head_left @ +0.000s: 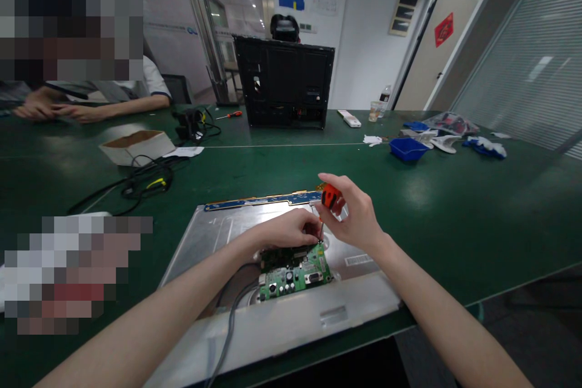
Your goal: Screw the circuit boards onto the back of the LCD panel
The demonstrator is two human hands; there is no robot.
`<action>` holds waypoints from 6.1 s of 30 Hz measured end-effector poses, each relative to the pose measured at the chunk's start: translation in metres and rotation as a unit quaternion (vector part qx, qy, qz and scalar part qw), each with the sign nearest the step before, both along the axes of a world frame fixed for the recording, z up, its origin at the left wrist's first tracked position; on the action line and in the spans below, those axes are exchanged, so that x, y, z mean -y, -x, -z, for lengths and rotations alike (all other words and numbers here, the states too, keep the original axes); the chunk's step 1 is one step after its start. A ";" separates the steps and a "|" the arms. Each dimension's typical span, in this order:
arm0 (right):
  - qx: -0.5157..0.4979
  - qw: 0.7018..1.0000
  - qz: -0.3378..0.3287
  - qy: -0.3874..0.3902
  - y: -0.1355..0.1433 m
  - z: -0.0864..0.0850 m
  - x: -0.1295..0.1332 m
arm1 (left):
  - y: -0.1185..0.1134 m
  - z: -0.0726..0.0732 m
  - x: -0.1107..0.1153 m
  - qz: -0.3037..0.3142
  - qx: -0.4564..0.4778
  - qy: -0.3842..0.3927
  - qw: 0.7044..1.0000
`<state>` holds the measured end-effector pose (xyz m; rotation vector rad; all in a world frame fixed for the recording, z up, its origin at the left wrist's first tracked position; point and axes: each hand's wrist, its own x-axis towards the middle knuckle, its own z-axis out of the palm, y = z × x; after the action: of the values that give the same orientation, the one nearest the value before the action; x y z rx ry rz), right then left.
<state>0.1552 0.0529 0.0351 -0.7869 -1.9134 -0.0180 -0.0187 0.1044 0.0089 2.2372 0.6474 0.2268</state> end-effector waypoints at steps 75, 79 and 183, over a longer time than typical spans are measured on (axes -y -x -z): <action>0.013 1.000 0.000 0.017 -0.007 0.002 -0.001 | -0.002 -0.002 0.004 -0.008 -0.022 -0.019 1.000; 0.015 1.000 0.009 0.009 -0.008 0.004 -0.003 | -0.002 -0.005 0.005 0.000 -0.025 -0.034 0.999; -0.052 0.999 0.003 -0.001 -0.003 0.002 0.000 | -0.003 -0.002 0.008 0.004 -0.016 -0.071 0.997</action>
<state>0.1587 0.0530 0.0333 -0.7779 -1.8127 0.0163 -0.0155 0.0961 0.0112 2.3834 0.6576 0.2396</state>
